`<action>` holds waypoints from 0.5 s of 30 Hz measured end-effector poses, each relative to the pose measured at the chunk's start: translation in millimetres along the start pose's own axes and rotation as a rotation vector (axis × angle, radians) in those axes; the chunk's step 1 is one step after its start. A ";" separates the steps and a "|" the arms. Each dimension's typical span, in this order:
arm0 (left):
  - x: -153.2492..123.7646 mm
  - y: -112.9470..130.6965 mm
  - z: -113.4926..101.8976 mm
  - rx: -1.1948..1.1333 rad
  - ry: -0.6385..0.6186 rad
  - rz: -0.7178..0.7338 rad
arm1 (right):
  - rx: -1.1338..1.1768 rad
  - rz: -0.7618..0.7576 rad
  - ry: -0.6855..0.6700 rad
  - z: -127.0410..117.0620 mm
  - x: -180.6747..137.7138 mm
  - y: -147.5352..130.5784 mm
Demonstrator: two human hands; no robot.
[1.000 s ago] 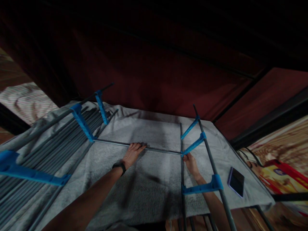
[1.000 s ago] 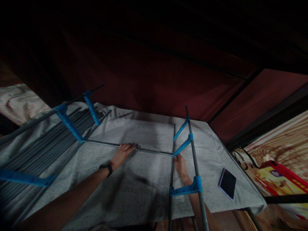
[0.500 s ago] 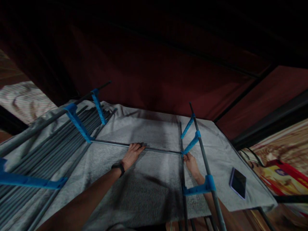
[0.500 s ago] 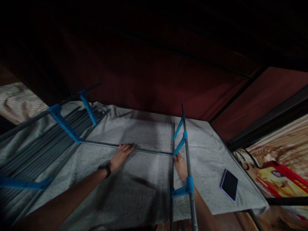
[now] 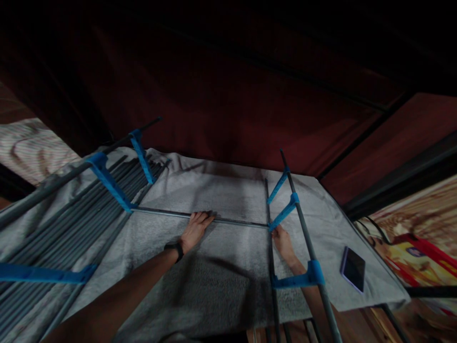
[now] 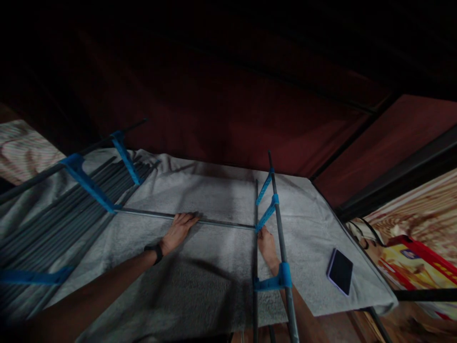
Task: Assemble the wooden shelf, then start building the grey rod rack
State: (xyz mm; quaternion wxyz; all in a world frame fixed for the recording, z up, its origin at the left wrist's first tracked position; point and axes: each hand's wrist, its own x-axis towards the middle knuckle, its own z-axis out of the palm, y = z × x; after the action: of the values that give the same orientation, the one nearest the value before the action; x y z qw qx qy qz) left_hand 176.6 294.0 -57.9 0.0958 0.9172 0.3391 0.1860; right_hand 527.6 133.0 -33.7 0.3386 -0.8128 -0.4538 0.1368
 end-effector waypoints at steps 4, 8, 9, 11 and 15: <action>0.6 -0.4 0.6 0.013 0.002 0.002 | 0.053 -0.049 -0.017 3.1 -1.0 4.5; 0.8 -1.6 2.5 0.053 0.014 -0.006 | 0.076 -0.072 0.021 4.3 0.5 -0.7; 0.8 -2.1 3.1 0.058 0.018 -0.001 | 0.085 -0.081 0.032 4.3 1.1 -3.2; 0.5 -3.2 3.9 0.061 0.025 0.014 | 0.105 -0.100 0.053 4.4 1.9 -8.2; -1.1 -4.6 1.1 0.083 0.050 0.022 | 0.145 -0.144 0.113 5.2 1.6 -16.1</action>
State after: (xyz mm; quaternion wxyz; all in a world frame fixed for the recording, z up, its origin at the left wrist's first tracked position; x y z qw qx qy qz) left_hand 173.6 296.7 -60.6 0.0469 0.9192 0.3386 0.1956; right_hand 515.3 142.3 -26.5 0.4303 -0.7580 -0.4801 0.0986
